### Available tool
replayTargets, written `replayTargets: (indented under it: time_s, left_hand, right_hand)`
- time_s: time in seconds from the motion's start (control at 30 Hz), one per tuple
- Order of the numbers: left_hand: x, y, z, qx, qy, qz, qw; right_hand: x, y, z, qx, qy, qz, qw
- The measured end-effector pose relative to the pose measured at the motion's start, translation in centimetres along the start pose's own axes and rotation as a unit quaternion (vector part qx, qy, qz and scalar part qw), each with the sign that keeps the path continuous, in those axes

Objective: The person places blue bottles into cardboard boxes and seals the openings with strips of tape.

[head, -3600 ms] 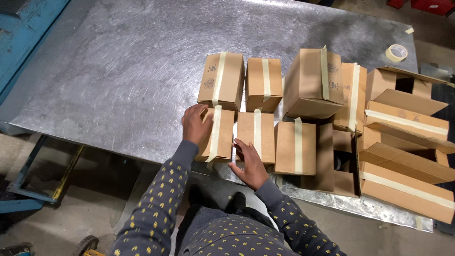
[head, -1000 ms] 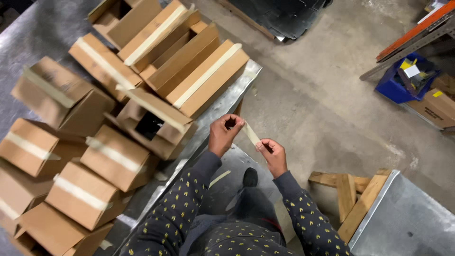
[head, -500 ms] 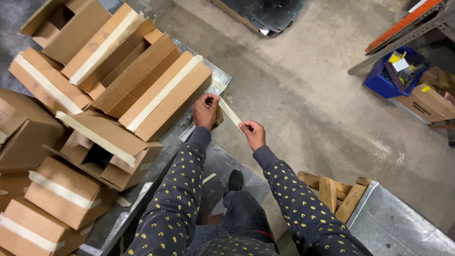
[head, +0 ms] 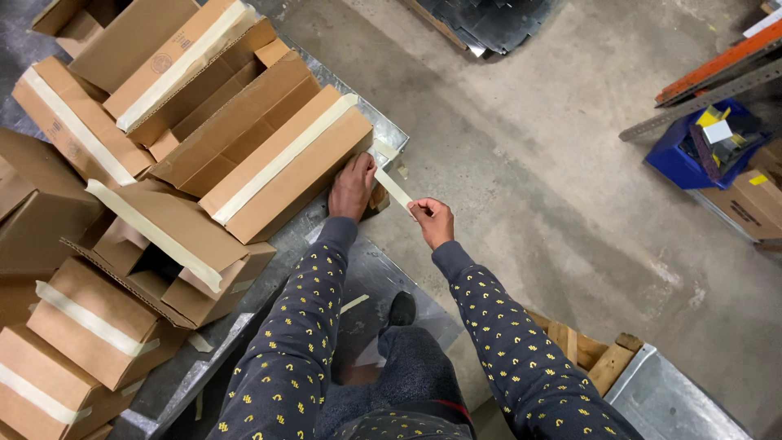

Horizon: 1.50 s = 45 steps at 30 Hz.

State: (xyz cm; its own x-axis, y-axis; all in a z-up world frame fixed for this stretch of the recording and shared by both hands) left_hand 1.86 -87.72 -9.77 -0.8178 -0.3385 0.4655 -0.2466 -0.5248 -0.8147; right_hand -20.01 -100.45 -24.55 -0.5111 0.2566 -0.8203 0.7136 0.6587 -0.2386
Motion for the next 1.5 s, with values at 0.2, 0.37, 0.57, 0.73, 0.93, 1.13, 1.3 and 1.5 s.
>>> replayTargets:
  time_s: [0.2, 0.37, 0.57, 0.73, 0.93, 1.13, 1.3, 1.5]
  left_hand:
    - [-0.7, 1.4, -0.1, -0.036, -0.022, 0.032, 0.999]
    - [-0.3, 1.9, -0.4, -0.045, -0.031, 0.078, 0.996]
    - [0.3, 1.8, -0.9, -0.047, -0.005, 0.083, 0.995]
    - [0.7, 1.5, -2.8, -0.017, 0.036, 0.22, 0.975]
    - [1.1, 0.0, -4.0, -0.065, -0.017, 0.169, 0.983]
    - [2.5, -1.2, -9.3, -0.021, 0.01, 0.085, 0.996]
    - [4.8, -5.3, -19.4, -0.029, -0.043, -0.06, 0.997]
    - [4.6, -16.1, -31.2, -0.02, -0.099, -0.088, 0.991]
  right_hand:
    - [0.4, 0.1, 0.3, -0.002, 0.005, -0.006, 1.0]
    - [1.1, 0.2, 0.7, 0.0, 0.006, -0.018, 1.0]
    - [2.2, -0.7, 0.8, 0.008, 0.001, -0.036, 0.999]
    - [5.2, -0.8, 1.1, 0.0, -0.002, -0.045, 0.999]
    - [13.1, -2.9, 3.8, 0.048, 0.005, -0.133, 0.99]
    - [16.2, -2.1, -0.8, 0.002, 0.107, -0.122, 0.987]
    - [16.7, 4.1, -6.2, -0.041, 0.082, -0.146, 0.985]
    - [11.3, 15.6, -17.5, -0.178, -0.016, -0.102, 0.979]
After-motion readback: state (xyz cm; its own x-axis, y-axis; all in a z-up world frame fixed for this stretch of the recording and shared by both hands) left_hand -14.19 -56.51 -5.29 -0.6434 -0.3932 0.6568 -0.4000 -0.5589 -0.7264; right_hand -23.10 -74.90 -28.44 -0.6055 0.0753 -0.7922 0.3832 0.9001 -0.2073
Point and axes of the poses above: each hand's wrist, its own z-axis towards the middle knuckle, its own y-axis out of the palm, x = y × z, the point moved 9 cm from there along z, towards the middle knuckle, and after that the axes turned 9 degrees about y, right-handed, at the moved point
